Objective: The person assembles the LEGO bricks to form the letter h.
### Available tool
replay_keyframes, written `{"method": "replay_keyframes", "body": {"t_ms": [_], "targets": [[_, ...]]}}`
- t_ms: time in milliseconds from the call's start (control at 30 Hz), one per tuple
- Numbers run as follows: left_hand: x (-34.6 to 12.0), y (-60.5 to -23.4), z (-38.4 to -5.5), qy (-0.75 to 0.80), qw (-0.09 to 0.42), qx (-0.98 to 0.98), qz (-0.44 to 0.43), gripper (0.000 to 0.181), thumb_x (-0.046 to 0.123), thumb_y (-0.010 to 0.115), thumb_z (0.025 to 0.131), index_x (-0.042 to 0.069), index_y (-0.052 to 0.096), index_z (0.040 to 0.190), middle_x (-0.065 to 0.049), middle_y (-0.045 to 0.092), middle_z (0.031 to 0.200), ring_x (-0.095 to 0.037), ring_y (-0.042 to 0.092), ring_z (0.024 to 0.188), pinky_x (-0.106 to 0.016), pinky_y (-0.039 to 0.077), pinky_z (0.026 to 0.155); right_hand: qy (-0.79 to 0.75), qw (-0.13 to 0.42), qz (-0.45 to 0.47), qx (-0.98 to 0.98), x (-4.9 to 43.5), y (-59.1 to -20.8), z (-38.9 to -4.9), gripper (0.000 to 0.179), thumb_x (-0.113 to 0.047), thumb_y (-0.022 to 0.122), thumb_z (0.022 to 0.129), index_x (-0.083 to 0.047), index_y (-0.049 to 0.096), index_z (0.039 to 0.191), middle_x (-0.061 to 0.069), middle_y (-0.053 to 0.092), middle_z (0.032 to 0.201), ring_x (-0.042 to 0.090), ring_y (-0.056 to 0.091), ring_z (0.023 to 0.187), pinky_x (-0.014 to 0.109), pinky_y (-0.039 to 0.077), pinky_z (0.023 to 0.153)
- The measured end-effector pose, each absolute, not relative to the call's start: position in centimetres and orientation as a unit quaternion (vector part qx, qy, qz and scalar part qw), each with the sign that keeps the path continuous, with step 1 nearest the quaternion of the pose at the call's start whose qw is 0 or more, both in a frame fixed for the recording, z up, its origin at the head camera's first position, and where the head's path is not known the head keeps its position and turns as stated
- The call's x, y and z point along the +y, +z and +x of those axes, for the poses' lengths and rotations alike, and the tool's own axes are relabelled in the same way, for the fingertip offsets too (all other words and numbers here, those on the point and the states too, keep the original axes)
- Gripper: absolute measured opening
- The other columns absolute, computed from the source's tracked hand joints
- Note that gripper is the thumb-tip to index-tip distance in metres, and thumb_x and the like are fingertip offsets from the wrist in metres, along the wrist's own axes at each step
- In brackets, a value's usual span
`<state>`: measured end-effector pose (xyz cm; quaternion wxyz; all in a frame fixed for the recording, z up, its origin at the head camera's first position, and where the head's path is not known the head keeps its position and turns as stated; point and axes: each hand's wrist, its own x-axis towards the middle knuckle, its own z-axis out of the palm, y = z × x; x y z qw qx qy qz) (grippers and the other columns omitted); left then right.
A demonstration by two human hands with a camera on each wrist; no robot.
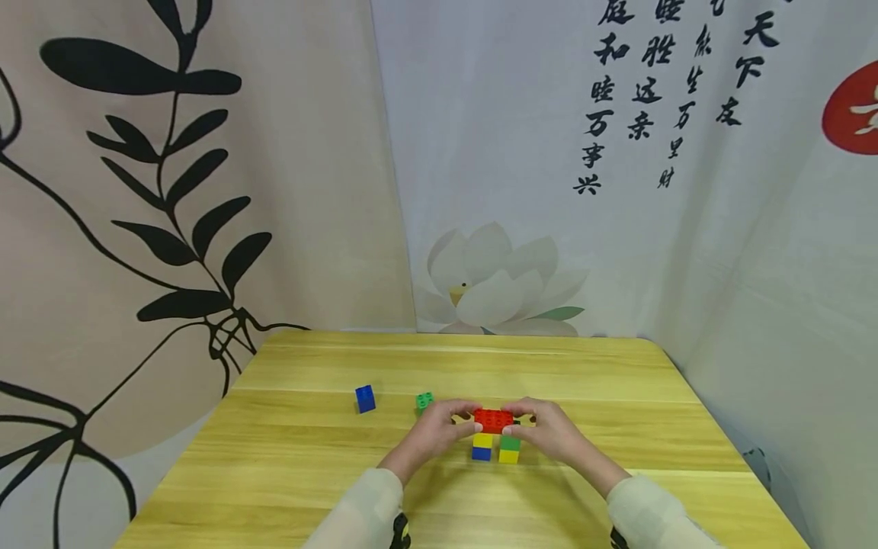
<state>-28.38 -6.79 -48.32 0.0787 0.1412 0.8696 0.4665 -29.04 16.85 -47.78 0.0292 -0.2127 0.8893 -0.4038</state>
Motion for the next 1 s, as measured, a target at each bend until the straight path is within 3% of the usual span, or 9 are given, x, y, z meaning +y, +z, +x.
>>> {"method": "replay_keyframes", "body": {"t_ms": [300,767,1000], "targets": [[-6.7,-48.7,-28.2,0.479,0.056,0.865,0.137,0.036,0.033,0.069,0.092,0.020,0.067,0.125,-0.001,0.066,0.130,-0.027,0.057,0.125,-0.053,0.046,0.104,-0.420,0.045,-0.203,0.883,17.0,-48.2,-29.3,0.034,-0.036,0.074,0.085,-0.021,0.071,0.116,-0.003,0.070,0.117,0.027,0.061,0.115,0.057,0.046,0.099],[-6.6,-49.6,-28.1,0.485,0.036,0.862,0.141,0.041,0.034,0.070,0.091,0.015,0.066,0.127,-0.003,0.069,0.125,-0.023,0.062,0.118,-0.048,0.049,0.100,-0.438,0.060,-0.177,0.879,16.9,-49.1,-29.3,0.043,-0.035,0.072,0.088,-0.016,0.065,0.126,-0.001,0.070,0.118,0.024,0.060,0.115,0.046,0.046,0.096],[-6.6,-49.6,-27.9,0.484,0.041,0.863,0.135,0.042,0.035,0.069,0.091,0.016,0.065,0.128,-0.002,0.069,0.124,-0.022,0.061,0.117,-0.046,0.050,0.098,-0.457,0.059,-0.149,0.875,16.8,-49.2,-29.0,0.041,-0.034,0.073,0.087,-0.013,0.067,0.122,0.002,0.071,0.117,0.018,0.062,0.107,0.038,0.049,0.091]]}}
